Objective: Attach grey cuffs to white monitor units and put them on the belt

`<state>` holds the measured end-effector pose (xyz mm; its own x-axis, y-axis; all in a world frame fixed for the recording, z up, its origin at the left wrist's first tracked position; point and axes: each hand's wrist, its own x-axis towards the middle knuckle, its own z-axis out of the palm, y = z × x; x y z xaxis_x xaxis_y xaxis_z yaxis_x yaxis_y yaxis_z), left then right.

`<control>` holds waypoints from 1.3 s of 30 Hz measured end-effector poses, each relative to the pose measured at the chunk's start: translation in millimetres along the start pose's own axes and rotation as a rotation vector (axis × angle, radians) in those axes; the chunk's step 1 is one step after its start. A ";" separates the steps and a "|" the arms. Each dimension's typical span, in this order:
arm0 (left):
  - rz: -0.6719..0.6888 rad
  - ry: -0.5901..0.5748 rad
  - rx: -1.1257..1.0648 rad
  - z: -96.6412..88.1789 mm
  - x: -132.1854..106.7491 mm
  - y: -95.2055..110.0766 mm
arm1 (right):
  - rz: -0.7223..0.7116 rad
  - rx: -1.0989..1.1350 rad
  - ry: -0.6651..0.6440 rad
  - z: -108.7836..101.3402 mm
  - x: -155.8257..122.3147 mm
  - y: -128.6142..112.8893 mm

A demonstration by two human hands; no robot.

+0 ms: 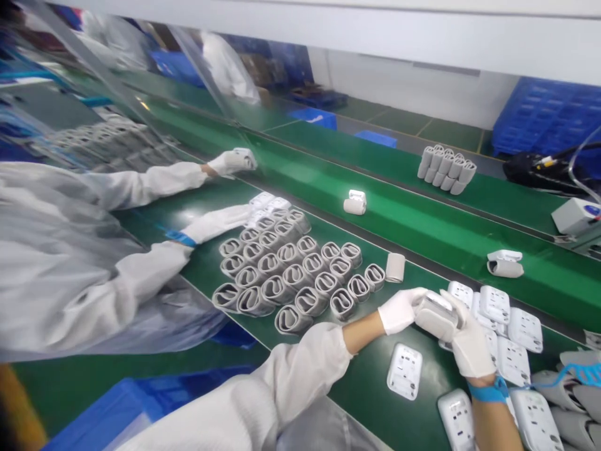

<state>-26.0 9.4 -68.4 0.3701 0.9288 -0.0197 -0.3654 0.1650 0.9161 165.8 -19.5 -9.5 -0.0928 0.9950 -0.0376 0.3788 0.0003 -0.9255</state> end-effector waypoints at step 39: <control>0.022 -0.002 0.023 -8.4 -4.3 14.4 | 0.064 0.199 -0.030 10.6 -3.2 2.6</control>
<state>-40.0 10.6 -58.5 0.3642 0.9313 0.0014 -0.3534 0.1369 0.9254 157.3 -23.7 -15.8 -0.1034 0.9889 -0.1070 0.1954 -0.0853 -0.9770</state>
